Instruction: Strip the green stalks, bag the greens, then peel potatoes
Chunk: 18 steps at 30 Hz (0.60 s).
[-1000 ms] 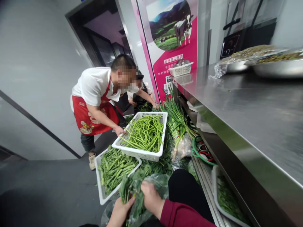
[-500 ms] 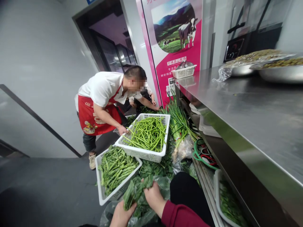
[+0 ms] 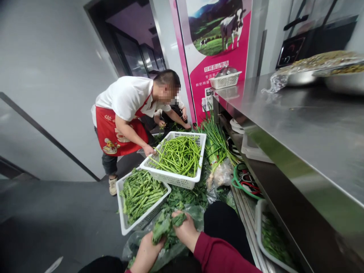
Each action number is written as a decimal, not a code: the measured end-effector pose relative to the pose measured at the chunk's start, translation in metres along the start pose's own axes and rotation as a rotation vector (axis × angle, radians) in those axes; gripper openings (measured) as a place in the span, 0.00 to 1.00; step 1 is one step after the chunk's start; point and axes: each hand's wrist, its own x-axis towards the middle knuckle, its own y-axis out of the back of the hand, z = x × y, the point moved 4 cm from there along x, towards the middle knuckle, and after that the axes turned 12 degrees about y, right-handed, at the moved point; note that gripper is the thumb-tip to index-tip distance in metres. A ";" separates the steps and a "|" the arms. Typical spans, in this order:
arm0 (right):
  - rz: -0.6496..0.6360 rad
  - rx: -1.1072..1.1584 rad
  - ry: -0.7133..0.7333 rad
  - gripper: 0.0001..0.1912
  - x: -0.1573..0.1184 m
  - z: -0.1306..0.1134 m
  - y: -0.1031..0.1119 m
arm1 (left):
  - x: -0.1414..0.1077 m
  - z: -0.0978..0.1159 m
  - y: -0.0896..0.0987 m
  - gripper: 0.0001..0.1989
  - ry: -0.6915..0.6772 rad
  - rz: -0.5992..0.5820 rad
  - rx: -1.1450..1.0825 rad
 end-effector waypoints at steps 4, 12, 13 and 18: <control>0.065 0.070 0.053 0.10 0.000 -0.026 0.013 | -0.001 0.001 0.002 0.13 0.194 -0.014 -0.292; -0.546 0.084 -0.171 0.11 -0.025 -0.024 -0.016 | 0.011 -0.015 0.002 0.19 0.449 0.004 -0.821; -0.571 0.000 -0.252 0.10 -0.028 -0.012 -0.017 | 0.015 -0.021 0.003 0.19 0.492 -0.011 -0.886; -0.739 -0.411 -0.333 0.10 -0.024 0.035 -0.025 | 0.024 -0.049 0.011 0.16 0.583 -0.048 -1.064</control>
